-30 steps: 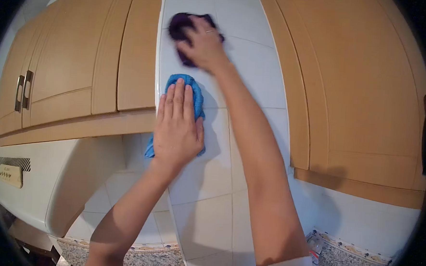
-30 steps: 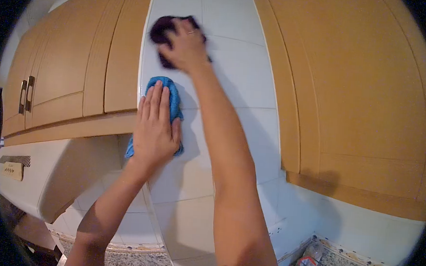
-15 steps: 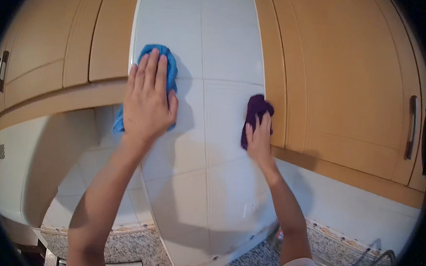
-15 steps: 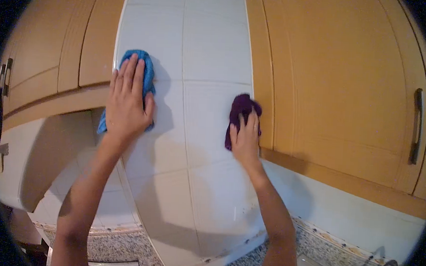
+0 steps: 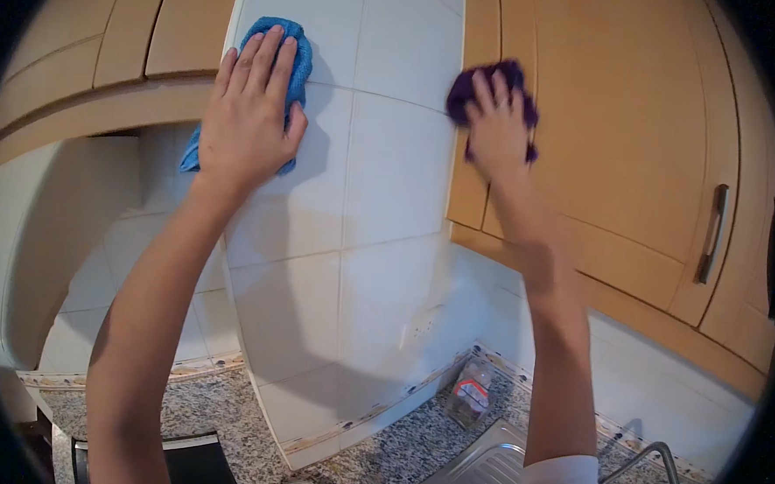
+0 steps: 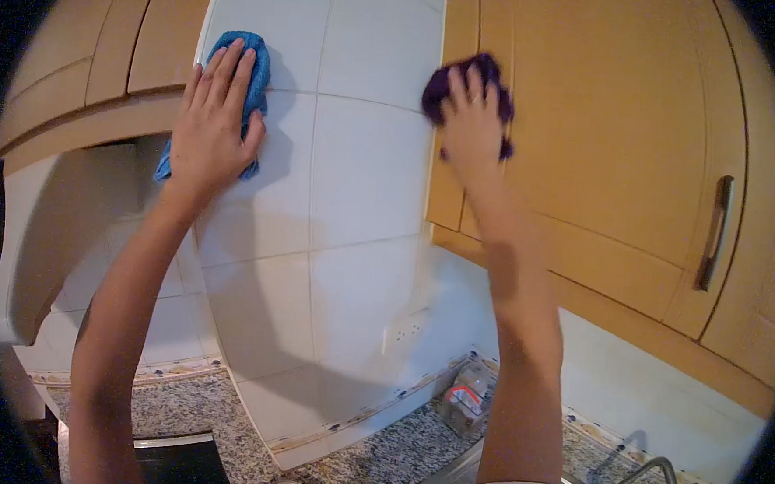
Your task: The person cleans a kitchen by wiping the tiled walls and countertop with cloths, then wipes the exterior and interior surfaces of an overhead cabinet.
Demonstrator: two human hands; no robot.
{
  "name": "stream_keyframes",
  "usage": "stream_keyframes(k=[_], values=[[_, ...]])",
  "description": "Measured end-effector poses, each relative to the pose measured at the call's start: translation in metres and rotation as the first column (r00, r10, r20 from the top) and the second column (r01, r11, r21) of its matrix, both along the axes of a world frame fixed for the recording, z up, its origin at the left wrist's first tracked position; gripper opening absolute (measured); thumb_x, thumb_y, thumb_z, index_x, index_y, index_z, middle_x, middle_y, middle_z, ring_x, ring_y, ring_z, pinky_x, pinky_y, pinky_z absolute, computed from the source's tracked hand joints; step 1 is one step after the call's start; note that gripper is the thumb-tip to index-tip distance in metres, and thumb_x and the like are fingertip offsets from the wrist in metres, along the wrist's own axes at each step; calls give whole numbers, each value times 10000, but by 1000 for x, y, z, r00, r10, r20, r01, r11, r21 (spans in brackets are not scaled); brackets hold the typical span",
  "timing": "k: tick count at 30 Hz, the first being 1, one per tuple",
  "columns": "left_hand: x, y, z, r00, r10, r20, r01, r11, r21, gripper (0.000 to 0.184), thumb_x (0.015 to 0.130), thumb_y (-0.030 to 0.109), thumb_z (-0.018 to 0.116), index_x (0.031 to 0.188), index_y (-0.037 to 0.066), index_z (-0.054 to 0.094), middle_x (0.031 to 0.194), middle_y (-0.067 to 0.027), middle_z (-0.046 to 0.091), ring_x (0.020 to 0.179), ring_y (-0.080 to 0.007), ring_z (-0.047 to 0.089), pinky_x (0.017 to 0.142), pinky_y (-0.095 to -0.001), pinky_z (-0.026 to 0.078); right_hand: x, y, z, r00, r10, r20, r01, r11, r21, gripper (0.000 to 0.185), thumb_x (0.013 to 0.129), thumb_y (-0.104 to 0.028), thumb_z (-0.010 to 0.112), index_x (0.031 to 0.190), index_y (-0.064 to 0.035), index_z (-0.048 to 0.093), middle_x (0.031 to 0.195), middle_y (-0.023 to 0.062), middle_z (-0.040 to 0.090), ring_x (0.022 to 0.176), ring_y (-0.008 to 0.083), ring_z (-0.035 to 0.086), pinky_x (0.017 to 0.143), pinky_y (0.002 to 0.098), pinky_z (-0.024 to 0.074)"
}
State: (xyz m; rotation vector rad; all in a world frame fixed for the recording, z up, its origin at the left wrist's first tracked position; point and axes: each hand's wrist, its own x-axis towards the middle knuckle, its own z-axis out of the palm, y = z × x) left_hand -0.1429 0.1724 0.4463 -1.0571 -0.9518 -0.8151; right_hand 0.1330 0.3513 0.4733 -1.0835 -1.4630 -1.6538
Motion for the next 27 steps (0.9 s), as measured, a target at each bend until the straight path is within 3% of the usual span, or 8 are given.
stream_keyframes(k=[2,4,7,12,14,18,22,27], values=[[-2,1,-2,1000,-5,-2,5,1000,14,624,785,202,512,1363,40,341,1415,-125,340,1298,-285,335,1098,-434,225,-4,-4,-64,987,-124,104,136,983,-123,428,819,-327,539,1187,-111,578,1477,81,251,1371,317,175,1071,514,184],[-2,0,-4,1000,-22,11,22,999,28,621,789,202,513,1364,44,340,1417,-119,340,1301,-283,332,1099,-433,225,2,-2,-122,991,-31,130,59,975,-214,398,845,-292,511,1200,-121,569,1475,84,246,1354,287,211,1066,497,212],[-3,-1,-14,998,-52,32,50,998,46,614,795,189,525,1365,55,340,1422,-104,334,1308,-276,324,1099,-427,227,41,-27,-158,892,-77,445,176,967,-186,346,866,-259,487,1181,-151,582,1469,58,261,1331,267,254,1049,452,250],[-9,-1,-22,989,-133,69,127,988,83,623,799,169,548,1374,64,331,1427,-98,330,1319,-266,311,1096,-430,227,139,-126,-166,920,-112,375,215,945,-248,312,846,-250,515,1107,-123,630,1458,7,299,1276,213,332,1003,421,289],[-8,0,-39,982,-153,113,145,986,82,630,798,168,553,1377,66,327,1430,-97,325,1320,-264,310,1095,-432,227,193,-169,-173,926,-140,351,210,963,-168,328,821,-233,546,1097,-73,620,1454,-7,316,1253,219,365,993,440,298],[-10,-6,-72,975,-166,148,160,986,46,642,792,149,564,1384,82,325,1448,-88,301,1330,-264,292,1086,-451,238,264,-256,-175,933,-192,303,257,947,-192,165,775,-172,580,891,-76,647,1442,11,354,1280,255,365,1019,488,280],[-6,-12,-93,982,-98,162,103,994,-22,635,797,130,562,1387,110,329,1459,-72,287,1337,-263,277,1072,-481,251,288,-280,-170,923,-247,294,322,916,-239,155,720,-200,619,830,-97,656,1435,6,362,1300,258,330,1031,513,246],[0,-9,-105,981,-8,196,3,1000,24,619,805,129,569,1384,150,350,1452,-57,308,1327,-264,298,1060,-491,262,297,-273,-171,941,-103,322,187,952,-241,137,697,-194,629,794,-99,649,1439,14,353,1292,266,329,1004,508,252]])
